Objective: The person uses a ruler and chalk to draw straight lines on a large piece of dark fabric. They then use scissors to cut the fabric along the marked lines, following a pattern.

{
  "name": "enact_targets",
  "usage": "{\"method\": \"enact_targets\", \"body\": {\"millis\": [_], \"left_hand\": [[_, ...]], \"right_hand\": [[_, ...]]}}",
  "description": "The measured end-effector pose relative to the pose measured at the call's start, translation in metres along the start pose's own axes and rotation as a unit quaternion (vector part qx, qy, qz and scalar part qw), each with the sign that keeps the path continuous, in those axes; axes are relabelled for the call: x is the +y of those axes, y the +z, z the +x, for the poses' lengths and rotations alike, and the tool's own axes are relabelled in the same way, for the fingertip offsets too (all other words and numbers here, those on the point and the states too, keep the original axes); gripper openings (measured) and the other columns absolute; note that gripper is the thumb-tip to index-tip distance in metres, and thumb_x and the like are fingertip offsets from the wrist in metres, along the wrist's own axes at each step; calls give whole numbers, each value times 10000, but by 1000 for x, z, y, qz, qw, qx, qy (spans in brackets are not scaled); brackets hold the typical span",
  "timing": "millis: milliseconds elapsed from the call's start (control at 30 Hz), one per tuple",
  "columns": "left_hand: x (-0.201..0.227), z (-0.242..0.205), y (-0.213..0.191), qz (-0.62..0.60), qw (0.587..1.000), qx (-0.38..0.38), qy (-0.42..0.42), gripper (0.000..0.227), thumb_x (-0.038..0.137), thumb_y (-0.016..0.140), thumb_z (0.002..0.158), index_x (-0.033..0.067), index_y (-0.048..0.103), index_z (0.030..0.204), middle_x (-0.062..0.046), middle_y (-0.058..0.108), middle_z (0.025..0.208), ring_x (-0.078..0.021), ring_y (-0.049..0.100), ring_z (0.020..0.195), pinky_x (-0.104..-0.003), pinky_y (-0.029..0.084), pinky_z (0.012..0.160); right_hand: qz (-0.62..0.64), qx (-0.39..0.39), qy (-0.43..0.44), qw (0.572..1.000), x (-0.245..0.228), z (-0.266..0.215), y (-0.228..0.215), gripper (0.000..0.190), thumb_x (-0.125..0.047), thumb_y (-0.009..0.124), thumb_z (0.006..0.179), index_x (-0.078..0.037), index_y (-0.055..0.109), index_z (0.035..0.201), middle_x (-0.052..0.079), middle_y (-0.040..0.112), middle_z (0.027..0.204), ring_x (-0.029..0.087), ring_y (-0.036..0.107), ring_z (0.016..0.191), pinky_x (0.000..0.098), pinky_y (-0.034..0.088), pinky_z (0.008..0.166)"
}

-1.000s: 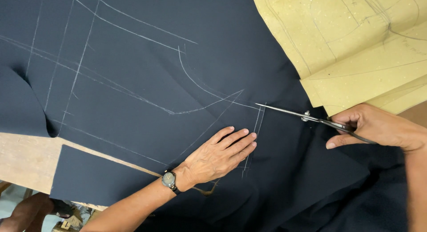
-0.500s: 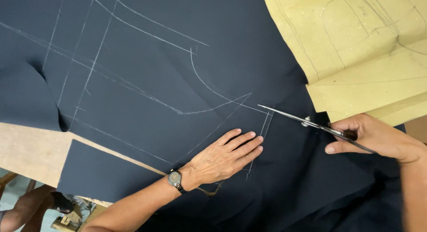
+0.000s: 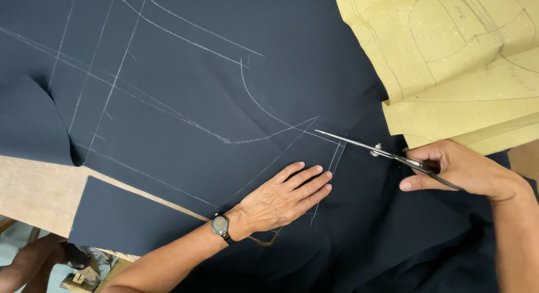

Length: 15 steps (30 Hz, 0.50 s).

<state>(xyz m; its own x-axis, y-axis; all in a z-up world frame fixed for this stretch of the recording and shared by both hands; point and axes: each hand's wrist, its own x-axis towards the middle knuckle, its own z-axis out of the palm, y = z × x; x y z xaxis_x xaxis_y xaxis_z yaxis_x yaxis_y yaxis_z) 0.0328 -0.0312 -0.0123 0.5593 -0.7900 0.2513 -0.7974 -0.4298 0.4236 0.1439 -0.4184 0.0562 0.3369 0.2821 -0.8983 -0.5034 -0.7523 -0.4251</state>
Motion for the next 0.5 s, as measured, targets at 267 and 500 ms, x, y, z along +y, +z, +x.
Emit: {"method": "enact_targets", "body": {"millis": [267, 500], "left_hand": [[0, -1, 1, -3, 1000, -3, 0, 433, 186, 657, 1109, 111, 610, 1533, -113, 600, 1603, -309, 587, 1474, -478, 459, 1251], [-1, 1, 0, -4, 1000, 5, -2, 406, 176, 652, 1115, 109, 625, 1514, -110, 612, 1589, -301, 598, 1462, -468, 469, 1243]], "right_hand": [[-6, 15, 0, 1000, -2, 3, 6, 605, -169, 1080, 815, -58, 512, 638, 5, 381, 647, 156, 331, 599, 338, 258, 554], [-8, 13, -29, 999, 1, 5, 8, 690, -134, 1103, 784, -86, 434, 624, -11, 339, 636, 142, 283, 593, 337, 232, 530]]}}
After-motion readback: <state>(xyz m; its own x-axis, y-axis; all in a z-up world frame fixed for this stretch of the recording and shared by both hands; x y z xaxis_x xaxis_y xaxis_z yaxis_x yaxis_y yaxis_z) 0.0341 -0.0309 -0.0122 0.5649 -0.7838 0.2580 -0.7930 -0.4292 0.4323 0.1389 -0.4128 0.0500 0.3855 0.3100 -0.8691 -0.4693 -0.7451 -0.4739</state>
